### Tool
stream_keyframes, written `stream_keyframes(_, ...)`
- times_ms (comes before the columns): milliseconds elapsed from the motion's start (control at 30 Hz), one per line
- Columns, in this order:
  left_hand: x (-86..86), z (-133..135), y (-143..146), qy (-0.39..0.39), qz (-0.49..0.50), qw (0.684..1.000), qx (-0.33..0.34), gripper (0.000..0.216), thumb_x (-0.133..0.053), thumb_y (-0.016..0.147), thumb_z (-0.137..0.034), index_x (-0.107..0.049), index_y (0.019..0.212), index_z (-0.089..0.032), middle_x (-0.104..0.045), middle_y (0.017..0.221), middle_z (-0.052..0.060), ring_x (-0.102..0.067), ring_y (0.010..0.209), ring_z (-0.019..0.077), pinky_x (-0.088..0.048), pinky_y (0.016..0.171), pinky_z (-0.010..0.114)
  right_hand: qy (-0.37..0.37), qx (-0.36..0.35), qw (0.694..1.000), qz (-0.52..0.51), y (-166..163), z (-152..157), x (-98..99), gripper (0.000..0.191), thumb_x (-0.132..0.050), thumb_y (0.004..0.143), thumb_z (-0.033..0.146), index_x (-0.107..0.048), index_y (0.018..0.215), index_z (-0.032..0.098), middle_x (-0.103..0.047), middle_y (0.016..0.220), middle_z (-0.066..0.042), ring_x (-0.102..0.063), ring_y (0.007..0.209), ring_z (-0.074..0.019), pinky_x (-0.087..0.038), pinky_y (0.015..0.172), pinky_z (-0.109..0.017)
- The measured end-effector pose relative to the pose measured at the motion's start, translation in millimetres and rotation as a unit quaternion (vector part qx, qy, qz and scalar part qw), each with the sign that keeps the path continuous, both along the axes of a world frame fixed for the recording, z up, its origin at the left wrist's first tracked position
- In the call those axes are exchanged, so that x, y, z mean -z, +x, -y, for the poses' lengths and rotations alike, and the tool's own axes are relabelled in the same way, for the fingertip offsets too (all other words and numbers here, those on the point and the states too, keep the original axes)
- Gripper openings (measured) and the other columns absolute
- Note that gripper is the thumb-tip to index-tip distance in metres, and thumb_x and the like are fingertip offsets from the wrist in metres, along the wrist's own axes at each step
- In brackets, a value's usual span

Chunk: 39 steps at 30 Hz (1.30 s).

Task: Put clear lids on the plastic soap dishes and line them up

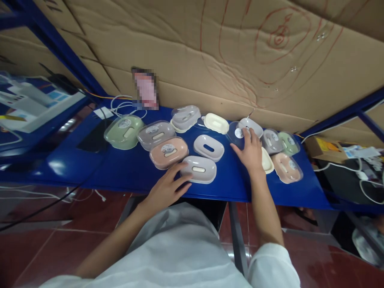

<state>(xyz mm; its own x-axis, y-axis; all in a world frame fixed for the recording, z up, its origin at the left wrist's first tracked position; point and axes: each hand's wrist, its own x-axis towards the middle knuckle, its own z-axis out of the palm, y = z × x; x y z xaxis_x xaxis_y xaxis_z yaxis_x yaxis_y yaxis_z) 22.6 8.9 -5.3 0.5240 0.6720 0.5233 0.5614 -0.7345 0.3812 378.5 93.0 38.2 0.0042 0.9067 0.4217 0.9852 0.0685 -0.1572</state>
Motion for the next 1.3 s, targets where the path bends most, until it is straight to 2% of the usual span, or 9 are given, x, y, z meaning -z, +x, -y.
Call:
stream_keyframes(67,-0.3,0.5,-1.2,-0.020,0.023,0.999,-0.019,0.020,-0.068,0.102,-0.025,-0.068,0.122,-0.021,-0.056,0.151,0.016,-0.057,0.144,0.0322,-0.056,0.116,0.049,0.037,-0.081,0.994,-0.068,-19.1,31.2,2.5,0.077,-0.065,0.099,0.061,-0.043,0.162,0.021,-0.042,0.167,-0.020,-0.043,0.155,-0.0375,-0.041,0.124,-0.060)
stream_keyframes(167,0.5,0.4,-3.2,-0.067,0.066,0.995,-0.022,0.024,-0.071,0.100,-0.030,-0.066,0.123,-0.023,-0.055,0.153,0.014,-0.061,0.139,0.0291,-0.059,0.114,0.046,0.020,-0.191,0.971,-0.145,-54.2,79.9,13.8,0.057,-0.061,0.105,0.050,-0.053,0.157,0.029,-0.051,0.161,-0.014,-0.050,0.151,-0.0338,-0.047,0.122,-0.056)
stream_keyframes(300,2.5,-0.8,-4.7,-0.117,0.088,0.989,-0.010,0.057,-0.073,0.100,-0.033,-0.049,0.152,-0.029,-0.050,0.160,0.015,-0.062,0.139,0.0281,-0.057,0.116,0.048,-0.012,-0.261,0.953,-0.151,-88.6,117.2,30.8,0.055,-0.060,0.106,0.038,-0.050,0.161,0.033,-0.052,0.161,-0.012,-0.044,0.156,-0.0365,-0.048,0.122,-0.061)
stream_keyframes(400,5.3,-2.1,-4.7,-0.120,0.078,0.990,-0.008,0.068,-0.071,0.101,-0.034,-0.040,0.161,-0.031,-0.048,0.163,0.015,-0.054,0.149,0.0304,-0.056,0.117,0.050,-0.029,-0.273,0.955,-0.116,-99.7,120.2,34.5,0.060,-0.059,0.108,0.036,-0.042,0.165,0.034,-0.048,0.165,-0.012,-0.037,0.160,-0.0355,-0.046,0.124,-0.061)
stream_keyframes(567,10.0,-4.5,-4.2,-0.091,0.098,0.991,0.011,0.055,-0.069,0.102,-0.033,-0.052,0.154,-0.032,-0.049,0.161,0.014,-0.057,0.145,0.0289,-0.057,0.115,0.049,-0.014,-0.283,0.956,-0.076,-104.3,116.2,36.3,0.071,-0.067,0.104,0.037,-0.037,0.168,0.035,-0.044,0.166,-0.013,-0.029,0.163,-0.0372,-0.044,0.125,-0.063)
stream_keyframes(833,11.9,-7.3,-5.4,-0.097,0.115,0.988,0.021,0.047,-0.072,0.100,-0.029,-0.059,0.146,-0.028,-0.050,0.158,0.014,-0.055,0.147,0.0285,-0.054,0.118,0.049,0.003,-0.283,0.957,-0.066,-105.1,120.2,41.7,0.072,-0.070,0.102,0.037,-0.038,0.167,0.035,-0.044,0.166,-0.014,-0.030,0.163,-0.0381,-0.046,0.124,-0.065)
stream_keyframes(1033,13.7,-11.4,-7.4,-0.134,0.124,0.983,0.026,0.051,-0.083,0.092,-0.034,-0.062,0.138,-0.026,-0.058,0.148,0.013,-0.060,0.142,0.0297,-0.053,0.119,0.054,0.017,-0.298,0.950,-0.093,-104.1,122.9,41.4,0.059,-0.061,0.107,0.030,-0.044,0.164,0.035,-0.054,0.158,-0.011,-0.044,0.156,-0.0341,-0.045,0.125,-0.065)
stream_keyframes(1133,12.0,-10.2,-7.2,-0.140,0.117,0.983,0.024,0.054,-0.082,0.093,-0.034,-0.059,0.142,-0.029,-0.056,0.151,0.013,-0.058,0.144,0.0303,-0.052,0.120,0.055,0.011,-0.290,0.952,-0.098,-104.0,123.7,42.5,0.058,-0.060,0.107,0.031,-0.045,0.163,0.036,-0.054,0.160,-0.010,-0.042,0.158,-0.0345,-0.044,0.125,-0.065)
stream_keyframes(1300,7.1,-4.8,-6.1,-0.131,0.101,0.986,0.020,0.055,-0.073,0.099,-0.032,-0.053,0.151,-0.031,-0.049,0.160,0.013,-0.050,0.152,0.0297,-0.048,0.124,0.054,0.005,-0.284,0.955,-0.086,-104.0,126.8,44.4,0.072,-0.067,0.104,0.034,-0.034,0.169,0.038,-0.046,0.168,-0.009,-0.031,0.163,-0.0364,-0.042,0.126,-0.067)
